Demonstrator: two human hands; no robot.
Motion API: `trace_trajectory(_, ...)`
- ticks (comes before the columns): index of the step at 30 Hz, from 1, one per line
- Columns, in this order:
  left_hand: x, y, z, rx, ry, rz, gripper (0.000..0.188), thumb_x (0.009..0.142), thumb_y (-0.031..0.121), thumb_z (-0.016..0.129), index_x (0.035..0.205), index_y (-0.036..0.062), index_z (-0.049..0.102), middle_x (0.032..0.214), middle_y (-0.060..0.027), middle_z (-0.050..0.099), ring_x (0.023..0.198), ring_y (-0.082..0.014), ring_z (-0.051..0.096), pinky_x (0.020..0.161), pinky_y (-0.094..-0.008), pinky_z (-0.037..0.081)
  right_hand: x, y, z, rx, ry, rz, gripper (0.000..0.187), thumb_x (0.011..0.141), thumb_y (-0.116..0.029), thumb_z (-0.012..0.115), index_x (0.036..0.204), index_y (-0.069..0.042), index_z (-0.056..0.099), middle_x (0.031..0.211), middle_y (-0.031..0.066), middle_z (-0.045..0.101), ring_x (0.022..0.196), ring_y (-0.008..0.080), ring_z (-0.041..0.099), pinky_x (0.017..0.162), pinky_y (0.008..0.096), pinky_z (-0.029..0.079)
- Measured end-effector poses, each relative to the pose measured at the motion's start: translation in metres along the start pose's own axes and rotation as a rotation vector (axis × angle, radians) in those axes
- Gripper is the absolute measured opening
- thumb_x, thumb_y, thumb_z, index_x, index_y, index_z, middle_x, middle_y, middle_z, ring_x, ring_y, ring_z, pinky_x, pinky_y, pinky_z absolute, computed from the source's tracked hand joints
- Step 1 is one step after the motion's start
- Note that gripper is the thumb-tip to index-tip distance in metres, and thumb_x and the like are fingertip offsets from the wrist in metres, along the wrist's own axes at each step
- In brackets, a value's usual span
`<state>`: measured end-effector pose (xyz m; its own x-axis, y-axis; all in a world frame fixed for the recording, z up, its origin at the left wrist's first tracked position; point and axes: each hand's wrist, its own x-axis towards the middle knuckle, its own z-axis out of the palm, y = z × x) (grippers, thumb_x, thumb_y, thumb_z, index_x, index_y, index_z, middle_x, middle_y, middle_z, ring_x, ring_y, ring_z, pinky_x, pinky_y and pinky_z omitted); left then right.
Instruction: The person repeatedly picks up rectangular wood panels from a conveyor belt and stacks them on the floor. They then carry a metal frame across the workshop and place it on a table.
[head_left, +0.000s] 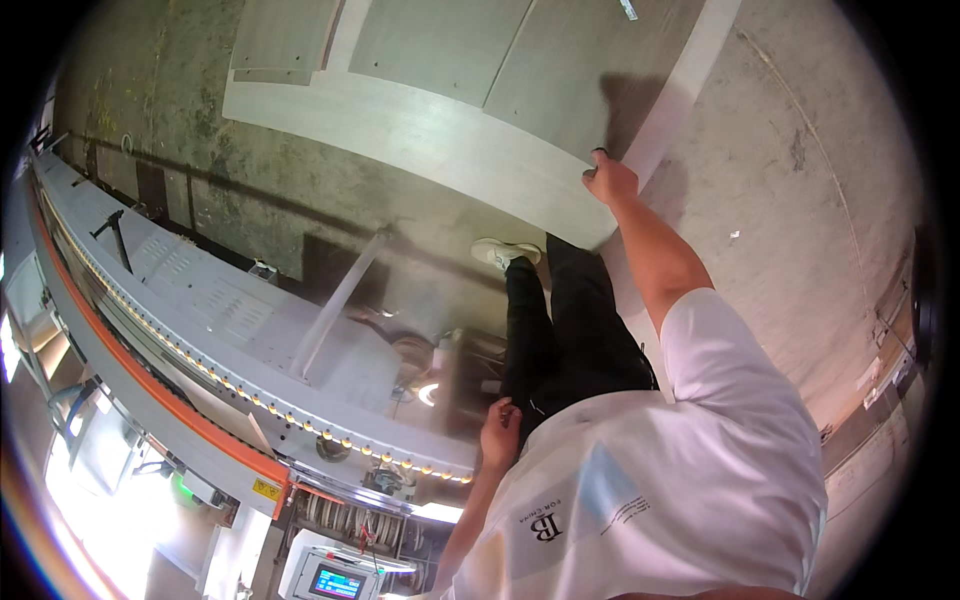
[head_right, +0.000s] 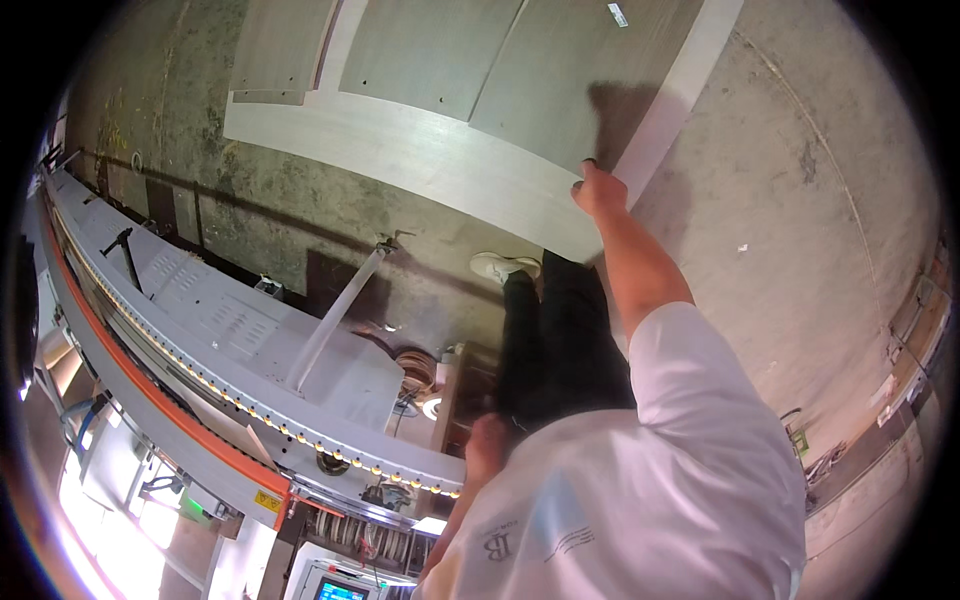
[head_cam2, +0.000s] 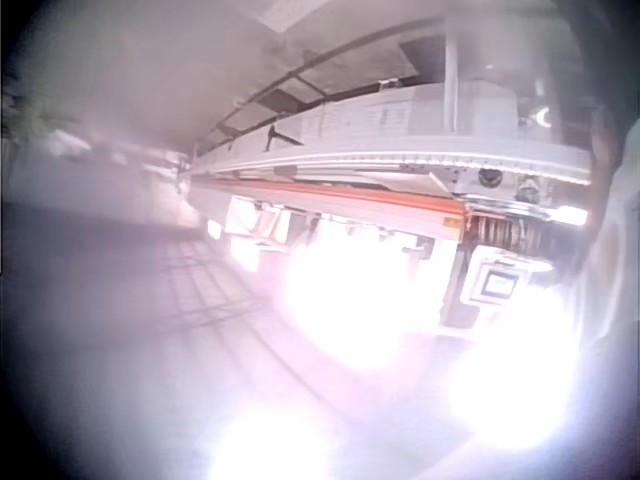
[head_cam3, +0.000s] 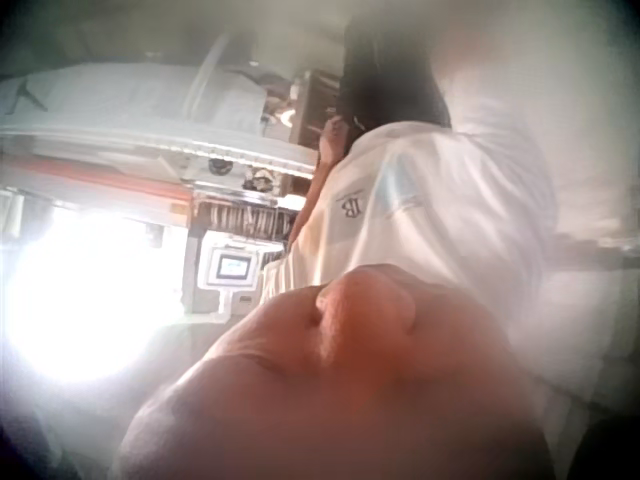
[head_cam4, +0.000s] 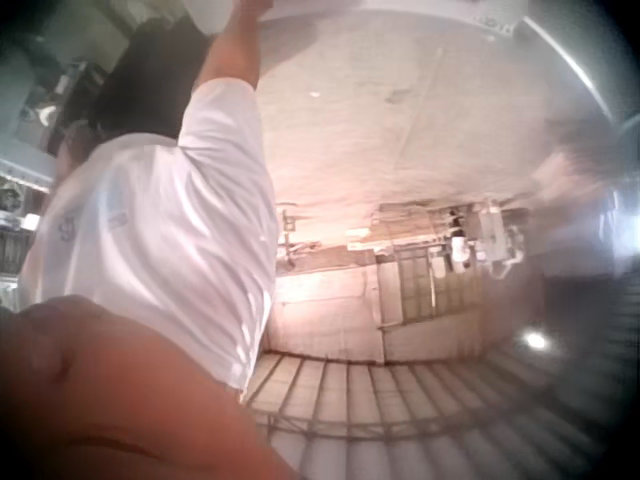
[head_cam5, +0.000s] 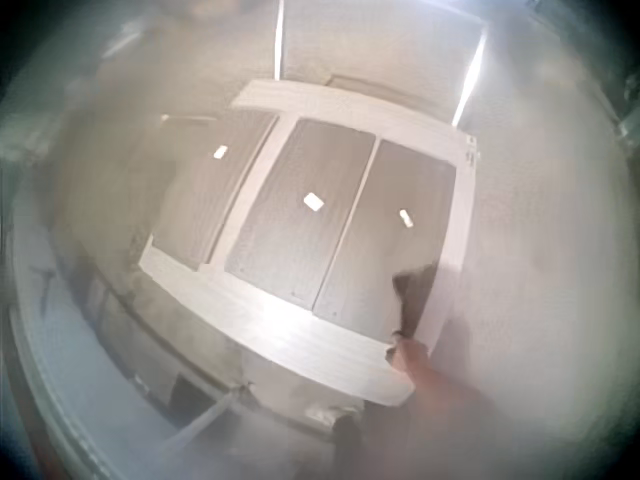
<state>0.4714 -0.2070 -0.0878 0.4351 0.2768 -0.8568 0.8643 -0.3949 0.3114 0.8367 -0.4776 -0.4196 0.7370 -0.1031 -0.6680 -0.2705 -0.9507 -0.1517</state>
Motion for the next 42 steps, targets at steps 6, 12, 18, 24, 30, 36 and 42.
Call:
trace_trajectory(6, 0.021, 0.021, 0.006, -0.058, 0.005, -0.088, 0.033, 0.098, 0.018, 0.066, 0.128, 0.0052, 0.061, 0.103, -0.0102, 0.074, 0.092, -0.0178, 0.071, 0.085, -0.0327, 0.055, 0.011, 0.006, 0.003, 0.082, 0.054, -0.008, 0.041, 0.089, -0.034, 0.071, 0.124, -0.019, 0.056, 0.105, 0.0085, 0.075, 0.097, 0.0321, 0.072, 0.080, 0.0484, 0.056)
trace_trajectory(12, 0.033, 0.037, 0.003, 0.074, -0.073, -0.108, 0.033, 0.099, 0.023, 0.065, 0.127, 0.0057, 0.064, 0.104, -0.0112, 0.075, 0.094, -0.0192, 0.071, 0.085, -0.0332, 0.055, -0.005, 0.061, 0.010, 0.013, 0.127, 0.067, 0.036, 0.088, -0.028, 0.070, 0.121, -0.025, 0.059, 0.101, 0.0070, 0.074, 0.094, 0.0327, 0.071, 0.078, 0.0495, 0.056)
trace_trajectory(18, 0.045, 0.031, 0.011, 0.024, -0.183, -0.195, 0.034, 0.099, 0.025, 0.064, 0.128, 0.0066, 0.064, 0.106, -0.0111, 0.075, 0.097, -0.0203, 0.071, 0.088, -0.0341, 0.054, -0.040, 0.158, 0.022, 0.344, 0.171, 0.766, 0.049, 0.089, -0.030, 0.071, 0.135, -0.027, 0.056, 0.120, 0.0129, 0.071, 0.120, 0.0327, 0.061, 0.097, 0.0489, 0.052)
trace_trajectory(24, 0.052, 0.032, 0.017, 0.099, -0.162, -0.084, 0.033, 0.101, 0.023, 0.062, 0.128, 0.0040, 0.063, 0.108, -0.0111, 0.074, 0.100, -0.0192, 0.070, 0.090, -0.0328, 0.054, -0.019, 0.176, 0.045, 2.017, 0.154, 1.065, 0.049, 0.093, -0.036, 0.071, 0.137, -0.019, 0.058, 0.130, 0.0107, 0.067, 0.139, 0.0281, 0.046, 0.111, 0.0494, 0.041)
trace_trajectory(30, 0.048, 0.066, 0.001, 0.031, -0.197, -0.073, 0.034, 0.103, 0.021, 0.060, 0.129, -0.0003, 0.060, 0.111, -0.0116, 0.074, 0.104, -0.0173, 0.069, 0.093, -0.0317, 0.053, -0.031, 0.178, 0.046, 2.505, 0.238, 0.597, 0.045, 0.095, -0.029, 0.073, 0.134, -0.011, 0.057, 0.127, 0.0048, 0.068, 0.122, 0.0212, 0.061, 0.106, 0.0417, 0.047)
trace_trajectory(36, 0.040, 0.061, -0.002, 0.093, -0.138, 0.222, 0.030, 0.102, 0.022, 0.061, 0.125, 0.0021, 0.063, 0.105, -0.0083, 0.074, 0.094, -0.0150, 0.068, 0.088, -0.0304, 0.053, -0.118, 0.129, -0.121, 2.506, 0.243, 0.199, 0.031, 0.095, -0.025, 0.074, 0.122, -0.011, 0.065, 0.115, 0.0028, 0.071, 0.102, 0.0173, 0.069, 0.084, 0.0353, 0.058)
trace_trajectory(42, 0.060, 0.035, -0.013, 0.036, -0.088, 0.573, 0.028, 0.103, 0.022, 0.060, 0.123, 0.0036, 0.064, 0.101, -0.0056, 0.073, 0.088, -0.0126, 0.066, 0.082, -0.0283, 0.053, -0.148, 0.129, -0.226, 2.368, 0.361, 0.050, 0.024, 0.095, -0.018, 0.070, 0.118, -0.011, 0.067, 0.104, -0.0007, 0.072, 0.086, 0.0128, 0.068, 0.064, 0.0277, 0.052)
